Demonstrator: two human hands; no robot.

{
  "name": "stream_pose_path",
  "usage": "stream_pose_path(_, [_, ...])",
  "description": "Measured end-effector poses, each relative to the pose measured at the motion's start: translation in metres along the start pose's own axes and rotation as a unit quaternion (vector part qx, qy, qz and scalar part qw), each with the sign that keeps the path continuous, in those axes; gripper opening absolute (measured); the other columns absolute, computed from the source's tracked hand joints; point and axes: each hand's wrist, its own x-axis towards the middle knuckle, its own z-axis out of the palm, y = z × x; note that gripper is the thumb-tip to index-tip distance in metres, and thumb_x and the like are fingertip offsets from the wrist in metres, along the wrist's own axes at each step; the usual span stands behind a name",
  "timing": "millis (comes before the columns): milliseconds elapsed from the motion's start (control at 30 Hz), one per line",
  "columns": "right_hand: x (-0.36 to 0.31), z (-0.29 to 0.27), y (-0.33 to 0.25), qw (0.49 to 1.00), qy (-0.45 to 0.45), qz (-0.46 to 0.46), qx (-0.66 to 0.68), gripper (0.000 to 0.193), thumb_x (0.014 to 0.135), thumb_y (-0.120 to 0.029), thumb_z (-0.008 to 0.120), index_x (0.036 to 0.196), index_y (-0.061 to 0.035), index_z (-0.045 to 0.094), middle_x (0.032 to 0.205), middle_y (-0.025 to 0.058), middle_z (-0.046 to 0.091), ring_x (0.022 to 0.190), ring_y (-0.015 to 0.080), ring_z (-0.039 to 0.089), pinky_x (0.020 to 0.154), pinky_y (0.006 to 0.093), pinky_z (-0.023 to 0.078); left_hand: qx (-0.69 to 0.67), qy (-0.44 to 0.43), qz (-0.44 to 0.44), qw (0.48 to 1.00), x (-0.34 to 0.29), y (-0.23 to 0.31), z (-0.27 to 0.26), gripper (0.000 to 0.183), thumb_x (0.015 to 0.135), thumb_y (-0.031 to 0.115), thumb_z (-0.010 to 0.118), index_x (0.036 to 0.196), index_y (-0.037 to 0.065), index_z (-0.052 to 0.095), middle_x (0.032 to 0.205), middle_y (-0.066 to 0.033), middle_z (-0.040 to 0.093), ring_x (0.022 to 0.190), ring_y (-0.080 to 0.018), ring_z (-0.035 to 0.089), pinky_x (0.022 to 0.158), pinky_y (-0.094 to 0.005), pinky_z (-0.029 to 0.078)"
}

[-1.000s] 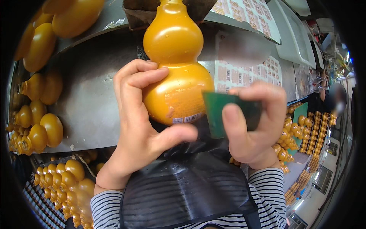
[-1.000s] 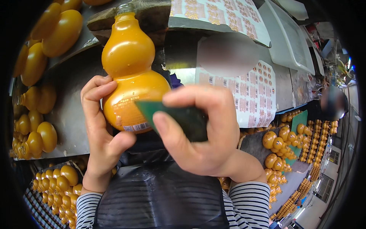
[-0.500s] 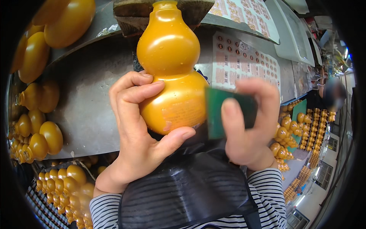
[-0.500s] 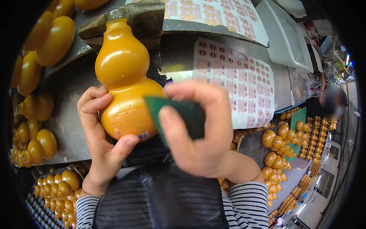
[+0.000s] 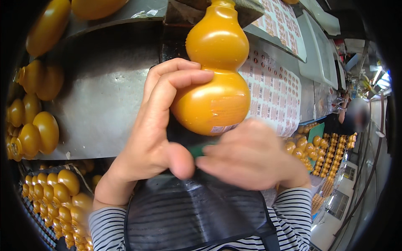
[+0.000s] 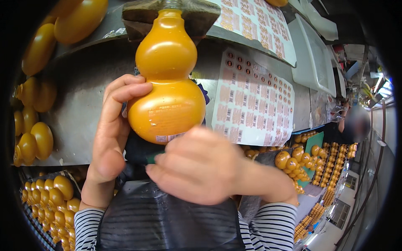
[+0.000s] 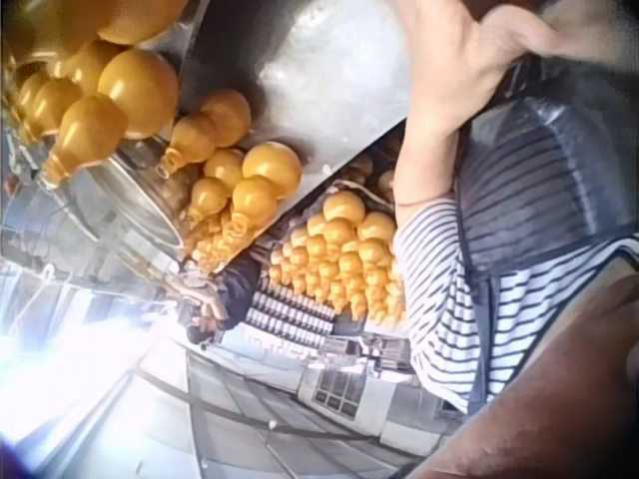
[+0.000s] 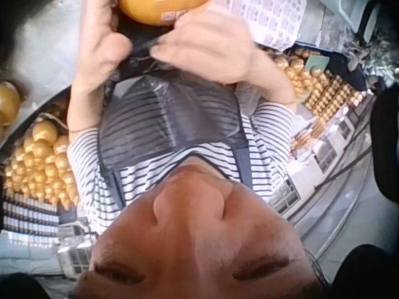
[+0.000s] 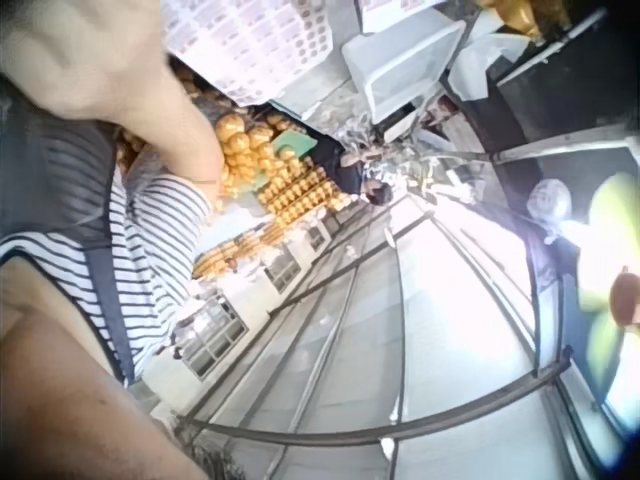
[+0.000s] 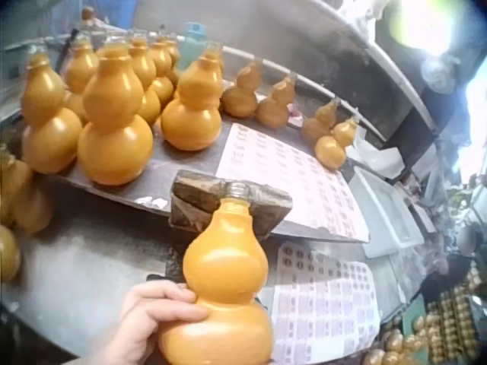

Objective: The person repeatedly picks up yellow gourd-shaped containers, applies a small circular sticker to the side, and rubs it with a green card to ensure adhesion. The person then places the labeled gourd into a metal tray and repeats the process with a new gourd from a nearby pile.

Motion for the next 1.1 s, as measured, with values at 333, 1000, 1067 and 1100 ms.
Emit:
stream_pose_path(333, [0.139,-0.039,0.043,0.920,-0.344,-0.121,0.143,0.017,0.066,-0.021,0.066,0.072,-0.0059,0.060,0.070,0.0052,0.056,0.059,0.0245,0.050,0.057,0.0318,0.043,0.158,0.067,0.070,0.983,-0.001,0.004,0.007,0.078,0.071,0.027,0.084,0.132,0.001,0.043,0.133,-0.0131,0.043,0.128,-0.0243,0.041,0.107,-0.0372,0.036])
stream_pose_path(1000, [0.035,-0.010,0.032,0.993,0.042,-0.080,-0.077,0.025,0.064,-0.012,0.075,0.089,-0.0152,0.072,0.086,-0.0017,0.066,0.069,0.0137,0.059,0.059,0.0264,0.041,-0.062,0.046,-0.008,0.997,-0.005,-0.001,-0.004,0.068,0.094,0.056,0.051,0.132,-0.001,0.046,0.132,-0.0130,0.041,0.124,-0.0224,0.043,0.105,-0.0333,0.035])
stream_pose_path(1067, [-0.003,0.016,0.011,0.981,0.114,-0.100,-0.121,0.017,0.066,-0.010,0.072,0.082,-0.0139,0.070,0.085,-0.0033,0.065,0.068,0.0096,0.058,0.062,0.0244,0.040,-0.061,0.048,0.001,0.997,-0.003,-0.003,0.000,0.074,0.094,0.063,0.044,0.133,0.000,0.045,0.133,-0.0137,0.040,0.125,-0.0222,0.042,0.105,-0.0328,0.034])
stream_pose_path(1100, [-0.016,0.033,0.005,0.973,0.142,-0.119,-0.139,0.013,0.067,-0.008,0.071,0.079,-0.0127,0.069,0.082,-0.0035,0.064,0.067,0.0083,0.057,0.063,0.0242,0.041,-0.054,0.052,-0.010,0.997,-0.002,-0.001,0.002,0.081,0.091,0.067,0.045,0.136,0.000,0.043,0.135,-0.0140,0.037,0.127,-0.0233,0.040,0.107,-0.0354,0.032])
